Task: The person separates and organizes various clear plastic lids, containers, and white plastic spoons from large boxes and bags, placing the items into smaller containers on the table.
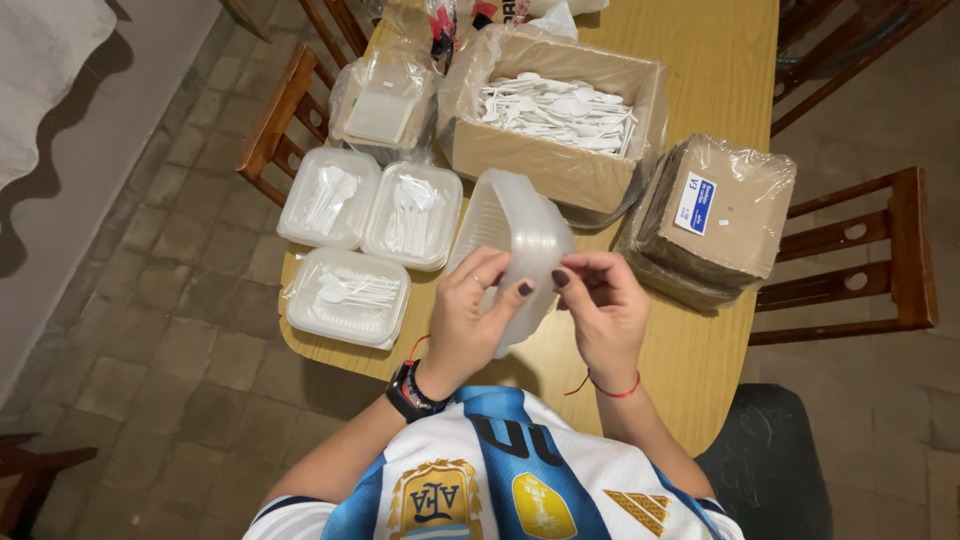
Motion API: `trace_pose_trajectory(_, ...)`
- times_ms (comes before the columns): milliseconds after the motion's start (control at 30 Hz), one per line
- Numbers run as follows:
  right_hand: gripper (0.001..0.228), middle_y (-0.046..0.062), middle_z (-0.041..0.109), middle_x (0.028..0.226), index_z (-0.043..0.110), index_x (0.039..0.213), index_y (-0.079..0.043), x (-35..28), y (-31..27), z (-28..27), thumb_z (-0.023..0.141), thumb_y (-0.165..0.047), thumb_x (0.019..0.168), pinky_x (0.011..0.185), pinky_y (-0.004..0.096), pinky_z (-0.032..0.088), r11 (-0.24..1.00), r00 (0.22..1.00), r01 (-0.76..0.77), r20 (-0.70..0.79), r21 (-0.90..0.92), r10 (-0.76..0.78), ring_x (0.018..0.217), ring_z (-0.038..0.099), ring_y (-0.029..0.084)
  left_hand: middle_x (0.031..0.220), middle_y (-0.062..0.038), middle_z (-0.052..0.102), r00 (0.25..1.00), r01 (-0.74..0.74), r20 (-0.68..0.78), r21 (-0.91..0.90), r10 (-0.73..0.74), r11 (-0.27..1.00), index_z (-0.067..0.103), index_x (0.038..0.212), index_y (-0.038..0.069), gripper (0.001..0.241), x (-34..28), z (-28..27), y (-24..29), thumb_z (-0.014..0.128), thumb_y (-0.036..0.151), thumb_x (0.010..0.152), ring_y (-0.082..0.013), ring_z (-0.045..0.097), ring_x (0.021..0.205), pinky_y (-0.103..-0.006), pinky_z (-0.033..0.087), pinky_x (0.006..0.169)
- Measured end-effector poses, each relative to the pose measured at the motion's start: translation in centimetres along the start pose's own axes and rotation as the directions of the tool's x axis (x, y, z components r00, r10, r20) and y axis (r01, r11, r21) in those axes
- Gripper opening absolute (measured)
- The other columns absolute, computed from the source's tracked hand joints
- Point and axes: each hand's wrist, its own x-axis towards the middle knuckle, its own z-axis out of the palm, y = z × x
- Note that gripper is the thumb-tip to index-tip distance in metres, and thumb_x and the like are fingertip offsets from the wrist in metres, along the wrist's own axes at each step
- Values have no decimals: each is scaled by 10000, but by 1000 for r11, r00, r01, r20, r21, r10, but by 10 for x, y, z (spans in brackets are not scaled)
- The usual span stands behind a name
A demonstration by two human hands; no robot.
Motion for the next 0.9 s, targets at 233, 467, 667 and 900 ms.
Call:
trace_pose_trajectory(233, 424, 119, 556, 1232, 640, 1220, 14, 3, -37, 22, 843, -93, 864, 845, 283, 490, 841, 950, 302, 69, -448, -305, 1028, 572, 203, 1010, -68, 682, 989, 139, -26, -178, -146, 974, 697, 1143, -57, 202, -1, -1, -16, 685, 87, 1002, -115, 628, 871, -258, 525, 781)
trace_pose_trajectory(467, 549, 178, 576, 1481, 582, 1378, -4, 11, -43, 11, 754, -57, 859, 1249, 464, 399, 789, 866, 475, 364, -389, -342, 1458, 519, 374, 878, 36, 628, 941, 329, 47, -344, -334, 879, 711, 1036, -24, 176, -16, 7, -33, 700, 147, 995, -18, 551, 760, -193, 460, 656)
trace_pose_trajectory(667, 560, 179, 599, 1414, 586, 1337, 0, -4, -41, 20, 786, -89, 822, 1155, 410, 454, 855, 900, 387, 345, -346, -268, 1352, 579, 326, 782, 83, 587, 929, 363, 97, -417, -357, 833, 671, 903, 10, 171, -21, 7, -34, 679, 145, 1008, 6, 494, 718, -185, 411, 611)
trace_pose_trajectory(900, 532, 170, 628, 1349, 607, 1293, -4, -14, -48, 24, 791, -58, 796, 1079, 369, 503, 862, 933, 323, 285, -391, -220, 1276, 626, 294, 825, 64, 628, 903, 411, 136, -547, -407, 729, 670, 912, 10, 157, -29, 8, -36, 645, 130, 1011, 6, 532, 763, -179, 440, 675)
